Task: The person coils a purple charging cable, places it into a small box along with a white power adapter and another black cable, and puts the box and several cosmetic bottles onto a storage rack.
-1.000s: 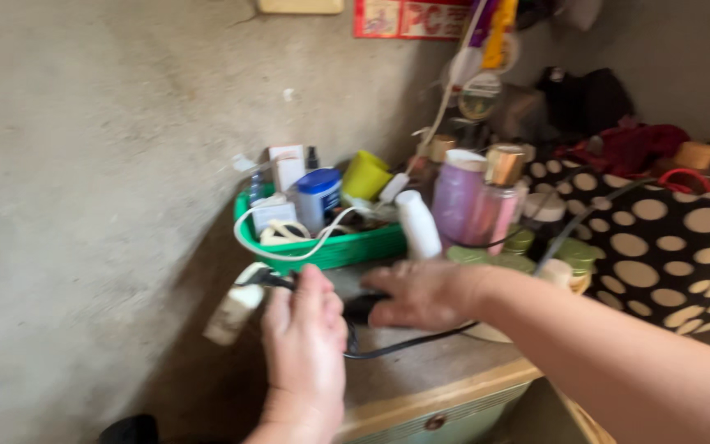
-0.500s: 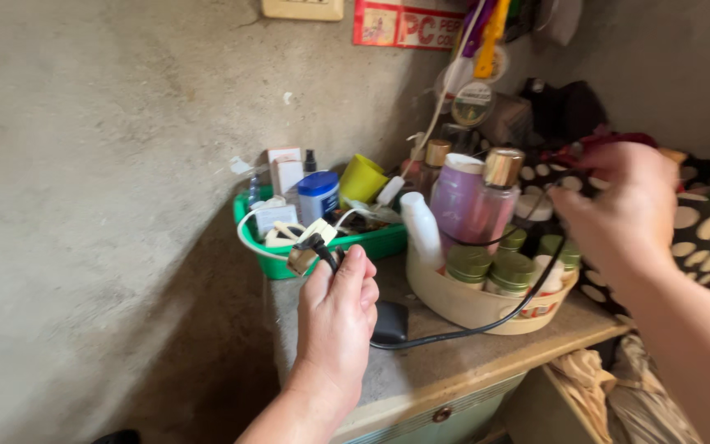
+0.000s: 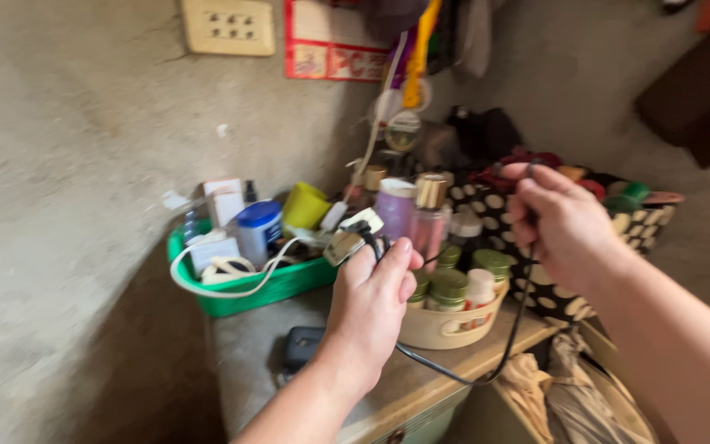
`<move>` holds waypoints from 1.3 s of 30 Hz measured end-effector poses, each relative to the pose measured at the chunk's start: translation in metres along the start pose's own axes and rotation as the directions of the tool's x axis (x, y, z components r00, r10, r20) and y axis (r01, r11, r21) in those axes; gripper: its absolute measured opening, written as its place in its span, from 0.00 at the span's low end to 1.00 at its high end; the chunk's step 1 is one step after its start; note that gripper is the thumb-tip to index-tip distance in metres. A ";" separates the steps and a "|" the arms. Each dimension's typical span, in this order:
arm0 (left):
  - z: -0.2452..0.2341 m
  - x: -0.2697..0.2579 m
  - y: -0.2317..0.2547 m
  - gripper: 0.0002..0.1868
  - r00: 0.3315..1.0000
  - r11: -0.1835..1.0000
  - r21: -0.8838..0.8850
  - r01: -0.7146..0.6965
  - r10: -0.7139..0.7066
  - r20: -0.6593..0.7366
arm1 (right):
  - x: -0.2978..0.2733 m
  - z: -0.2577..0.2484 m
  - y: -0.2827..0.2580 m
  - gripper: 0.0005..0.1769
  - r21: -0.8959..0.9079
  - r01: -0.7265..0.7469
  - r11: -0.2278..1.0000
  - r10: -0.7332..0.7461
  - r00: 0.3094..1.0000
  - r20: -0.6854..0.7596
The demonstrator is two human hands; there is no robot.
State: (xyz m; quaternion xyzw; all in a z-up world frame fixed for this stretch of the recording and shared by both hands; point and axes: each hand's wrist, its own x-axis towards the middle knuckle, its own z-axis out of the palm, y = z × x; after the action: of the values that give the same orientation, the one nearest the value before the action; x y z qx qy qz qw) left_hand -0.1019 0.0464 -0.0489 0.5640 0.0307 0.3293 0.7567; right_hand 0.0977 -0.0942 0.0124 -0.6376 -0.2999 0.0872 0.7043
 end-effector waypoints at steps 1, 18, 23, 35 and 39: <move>0.007 0.006 0.000 0.15 0.999 0.999 0.016 -0.035 0.034 0.039 | -0.008 0.001 -0.005 0.12 -0.049 0.035 0.998 -0.033 0.998 0.052; 0.063 0.052 -0.010 0.30 0.965 0.773 0.620 -0.137 -0.036 0.258 | -0.059 -0.034 -0.005 0.21 -0.170 -0.108 0.980 0.186 0.805 0.564; 0.041 0.029 0.001 0.28 0.950 0.665 0.718 -0.208 -0.038 0.310 | -0.001 -0.059 0.019 0.29 0.275 -0.382 0.882 0.363 0.924 0.120; -0.005 -0.001 -0.002 0.18 0.838 0.891 0.452 0.033 -0.271 0.473 | 0.039 -0.068 0.009 0.11 0.616 -0.336 0.713 0.379 0.923 0.065; -0.006 0.000 -0.003 0.16 0.866 0.918 0.385 0.093 -0.265 0.424 | -0.007 -0.065 -0.015 0.10 0.567 -0.244 0.787 0.157 0.967 0.199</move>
State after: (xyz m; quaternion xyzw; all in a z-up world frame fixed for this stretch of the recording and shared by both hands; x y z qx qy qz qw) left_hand -0.1027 0.0513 -0.0536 0.7471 -0.0414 0.0997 0.6559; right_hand 0.1229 -0.1547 0.0240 -0.4094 -0.2376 0.2945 0.8301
